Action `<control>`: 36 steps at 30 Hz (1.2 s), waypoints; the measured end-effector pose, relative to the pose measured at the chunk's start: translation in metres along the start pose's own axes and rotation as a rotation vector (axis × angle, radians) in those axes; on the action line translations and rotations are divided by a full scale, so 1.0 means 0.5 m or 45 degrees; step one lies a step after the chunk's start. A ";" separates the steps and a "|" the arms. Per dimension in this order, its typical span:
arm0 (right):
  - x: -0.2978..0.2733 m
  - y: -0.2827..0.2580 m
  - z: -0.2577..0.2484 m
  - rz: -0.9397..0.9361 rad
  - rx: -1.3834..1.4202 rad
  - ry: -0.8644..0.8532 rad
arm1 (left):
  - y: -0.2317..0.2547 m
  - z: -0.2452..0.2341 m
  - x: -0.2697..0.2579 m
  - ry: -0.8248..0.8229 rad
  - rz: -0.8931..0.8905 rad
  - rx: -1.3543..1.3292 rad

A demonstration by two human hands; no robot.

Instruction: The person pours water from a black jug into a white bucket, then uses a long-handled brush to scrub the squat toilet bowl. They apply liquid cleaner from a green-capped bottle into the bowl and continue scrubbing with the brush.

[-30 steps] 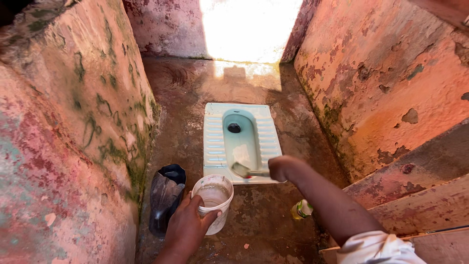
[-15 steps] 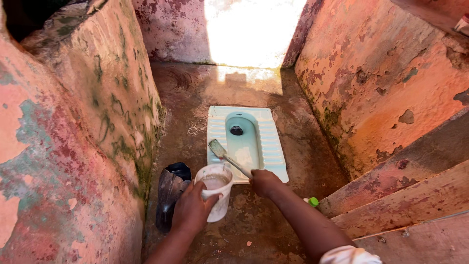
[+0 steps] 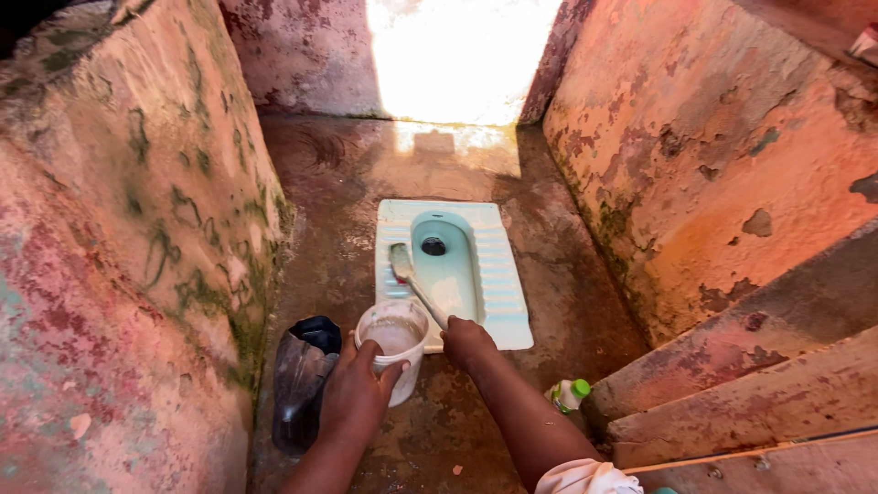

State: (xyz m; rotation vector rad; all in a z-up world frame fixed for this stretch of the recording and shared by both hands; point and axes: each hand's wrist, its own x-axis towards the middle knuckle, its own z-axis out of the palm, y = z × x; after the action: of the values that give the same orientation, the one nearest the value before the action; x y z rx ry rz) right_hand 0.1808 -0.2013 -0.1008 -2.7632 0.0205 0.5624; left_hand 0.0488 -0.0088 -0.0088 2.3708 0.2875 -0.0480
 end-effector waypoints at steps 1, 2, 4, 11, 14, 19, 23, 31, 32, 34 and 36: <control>0.016 -0.007 -0.003 0.036 -0.026 -0.087 | 0.000 -0.001 0.000 -0.021 -0.013 0.002; 0.029 -0.010 -0.010 0.081 -0.051 -0.180 | 0.000 0.000 -0.004 -0.054 -0.027 0.005; 0.045 -0.011 -0.032 0.082 -0.145 -0.278 | 0.000 -0.002 -0.008 -0.087 -0.043 0.015; 0.036 -0.003 -0.104 -0.115 -0.459 -0.202 | 0.013 -0.003 -0.014 -0.073 -0.026 -0.004; 0.038 -0.033 -0.057 -0.095 -0.366 -0.069 | 0.010 -0.003 -0.023 -0.052 -0.007 -0.010; 0.069 -0.058 -0.017 0.004 -0.216 0.037 | 0.002 -0.008 -0.033 -0.144 -0.065 -0.016; 0.109 -0.041 0.001 0.063 -0.218 0.005 | -0.008 -0.002 -0.033 -0.123 -0.030 0.017; 0.135 0.035 -0.030 0.085 -0.168 -0.218 | -0.005 -0.006 -0.037 -0.151 -0.032 0.020; 0.115 0.063 -0.051 0.096 -0.072 -0.251 | -0.003 -0.005 -0.036 -0.167 -0.046 0.019; 0.077 0.092 -0.090 0.170 0.062 -0.335 | 0.002 -0.004 -0.039 -0.182 -0.048 0.024; 0.047 0.104 -0.130 0.293 0.142 -0.430 | 0.008 -0.005 -0.042 -0.173 -0.023 0.039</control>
State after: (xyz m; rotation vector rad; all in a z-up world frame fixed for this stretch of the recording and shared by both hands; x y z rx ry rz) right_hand 0.2228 -0.2698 -0.0691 -2.5390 0.2859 1.0479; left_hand 0.0290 -0.0140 -0.0020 2.3823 0.2440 -0.2219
